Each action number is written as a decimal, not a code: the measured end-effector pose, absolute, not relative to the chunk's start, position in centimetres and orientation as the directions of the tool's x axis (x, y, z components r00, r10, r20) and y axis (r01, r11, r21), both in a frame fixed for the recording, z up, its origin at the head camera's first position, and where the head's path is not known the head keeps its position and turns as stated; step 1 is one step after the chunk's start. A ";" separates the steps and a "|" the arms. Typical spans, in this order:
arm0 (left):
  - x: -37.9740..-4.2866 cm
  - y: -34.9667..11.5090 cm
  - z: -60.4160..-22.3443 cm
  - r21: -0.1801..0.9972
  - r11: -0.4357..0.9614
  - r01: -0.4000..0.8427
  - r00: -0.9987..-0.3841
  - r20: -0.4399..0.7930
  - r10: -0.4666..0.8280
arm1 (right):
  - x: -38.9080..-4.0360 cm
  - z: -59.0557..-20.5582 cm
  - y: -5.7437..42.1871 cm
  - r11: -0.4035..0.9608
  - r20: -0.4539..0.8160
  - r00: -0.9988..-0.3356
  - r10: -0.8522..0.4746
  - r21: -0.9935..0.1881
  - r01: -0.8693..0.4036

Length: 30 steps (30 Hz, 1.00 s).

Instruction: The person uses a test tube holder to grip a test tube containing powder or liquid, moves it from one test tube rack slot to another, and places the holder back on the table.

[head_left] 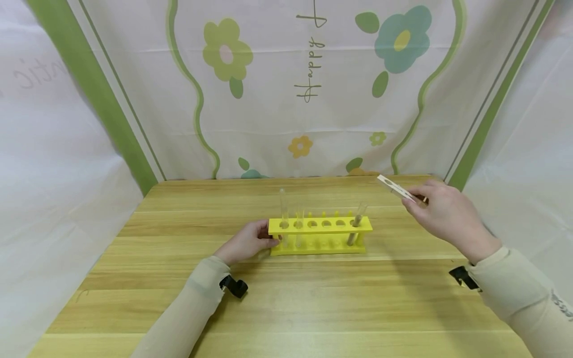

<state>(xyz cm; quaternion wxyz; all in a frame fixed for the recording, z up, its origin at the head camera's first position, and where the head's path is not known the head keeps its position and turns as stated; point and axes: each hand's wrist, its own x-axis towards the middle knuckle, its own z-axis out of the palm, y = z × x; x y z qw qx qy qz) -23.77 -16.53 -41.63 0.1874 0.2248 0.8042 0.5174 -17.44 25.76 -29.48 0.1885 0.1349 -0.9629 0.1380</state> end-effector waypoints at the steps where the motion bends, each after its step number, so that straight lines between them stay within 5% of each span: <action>1: -23.8 -16.5 -41.6 0.916 0.364 0.169 -0.829 -0.068 0.555 | -17.5 -29.5 25.8 0.927 0.388 -0.900 -0.201 -0.220 -0.302; 30: -23.8 -16.6 -41.6 0.918 0.360 0.165 -0.825 -0.072 0.561 | -19.5 -34.9 26.3 0.938 -0.082 -0.986 -0.143 -0.330 -0.109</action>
